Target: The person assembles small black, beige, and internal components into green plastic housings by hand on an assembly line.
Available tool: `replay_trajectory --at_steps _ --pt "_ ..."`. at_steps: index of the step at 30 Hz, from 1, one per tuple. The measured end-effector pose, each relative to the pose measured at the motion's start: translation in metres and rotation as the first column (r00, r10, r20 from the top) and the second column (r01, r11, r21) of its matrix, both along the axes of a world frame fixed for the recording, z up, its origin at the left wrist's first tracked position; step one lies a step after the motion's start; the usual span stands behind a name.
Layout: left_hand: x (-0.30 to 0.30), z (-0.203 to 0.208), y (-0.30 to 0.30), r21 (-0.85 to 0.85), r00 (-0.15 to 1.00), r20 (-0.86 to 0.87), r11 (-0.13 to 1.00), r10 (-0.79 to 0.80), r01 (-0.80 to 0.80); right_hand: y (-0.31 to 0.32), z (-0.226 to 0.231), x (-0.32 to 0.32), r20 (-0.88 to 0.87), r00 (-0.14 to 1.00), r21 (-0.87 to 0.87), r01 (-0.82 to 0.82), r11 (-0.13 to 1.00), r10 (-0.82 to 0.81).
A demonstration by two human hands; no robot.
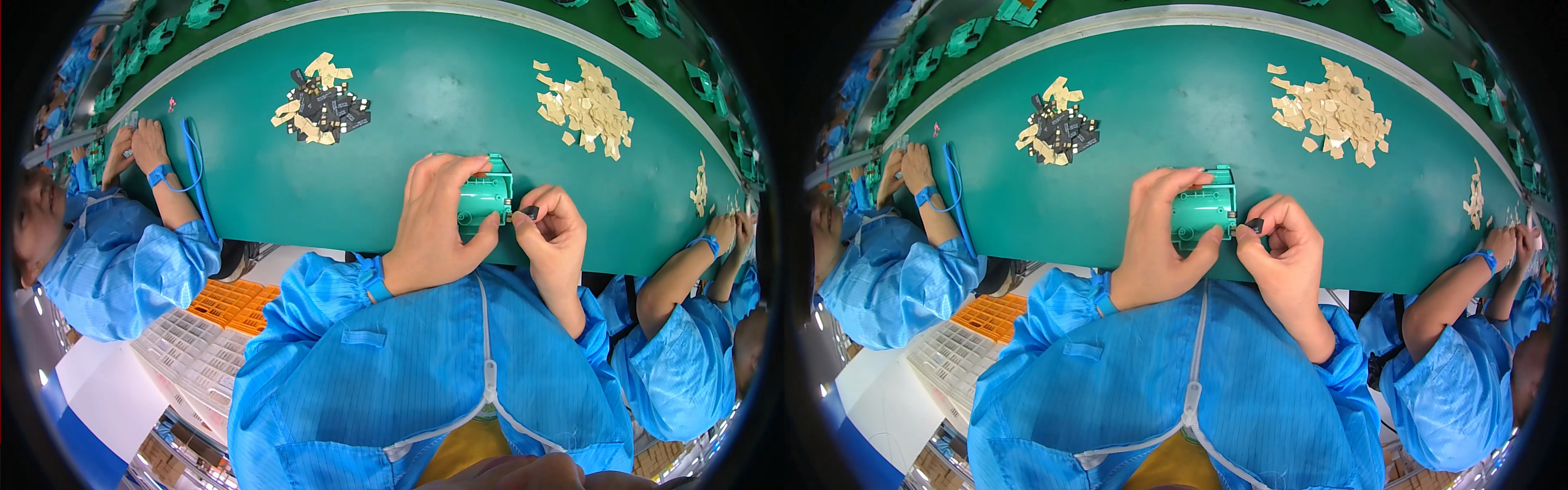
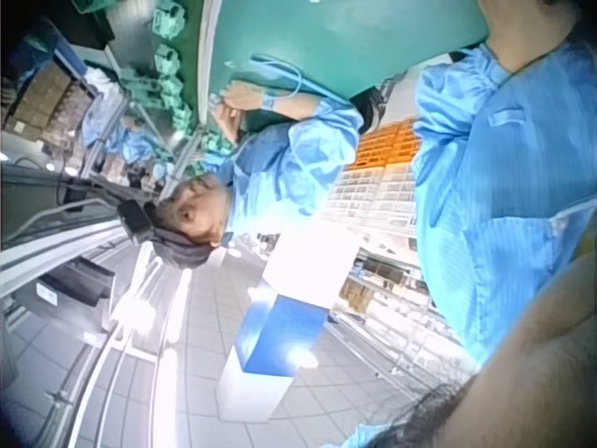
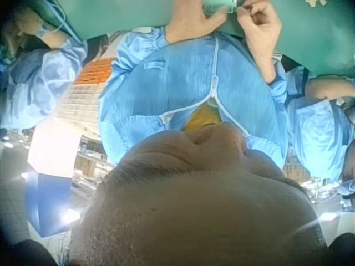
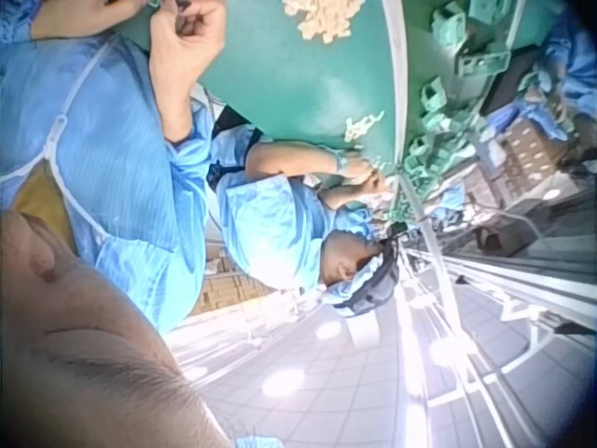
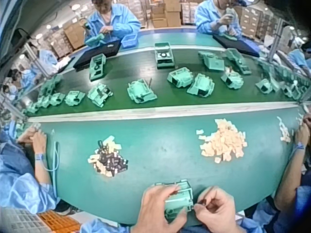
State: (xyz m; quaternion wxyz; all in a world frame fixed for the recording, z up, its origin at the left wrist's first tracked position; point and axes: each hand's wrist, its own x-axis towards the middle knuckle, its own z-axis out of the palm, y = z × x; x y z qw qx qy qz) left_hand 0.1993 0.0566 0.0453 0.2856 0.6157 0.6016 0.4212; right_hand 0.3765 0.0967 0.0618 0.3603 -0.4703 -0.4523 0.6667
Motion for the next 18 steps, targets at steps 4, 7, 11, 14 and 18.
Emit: replay_trajectory --at_steps 4,7,11,14,18 --pt "-0.0002 -0.0010 -0.0001 -0.003 1.000 -0.019 1.000 -0.008 0.008 0.0006 0.0008 -0.0004 0.038 0.999 -0.002 -0.027 1.000 0.027" --pt "-0.0002 0.0000 0.0003 -0.009 1.000 -0.025 1.000 -0.011 0.011 0.0010 -0.0001 0.0002 0.048 0.998 0.002 -0.032 0.999 0.032" --pt "-0.0002 -0.0008 0.0001 -0.008 1.000 -0.030 1.000 -0.010 0.010 0.0017 0.0003 -0.0009 0.043 0.999 -0.006 -0.033 0.999 0.033" --pt "0.0004 -0.0024 0.0003 -0.014 1.000 -0.023 1.000 -0.010 0.010 0.0023 -0.0008 -0.0013 0.048 0.998 0.000 -0.032 0.999 0.032" --pt "0.0007 -0.0037 0.0002 0.004 0.999 -0.032 1.000 -0.002 0.002 0.0024 -0.0012 -0.0007 0.052 0.998 -0.010 -0.030 1.000 0.030"
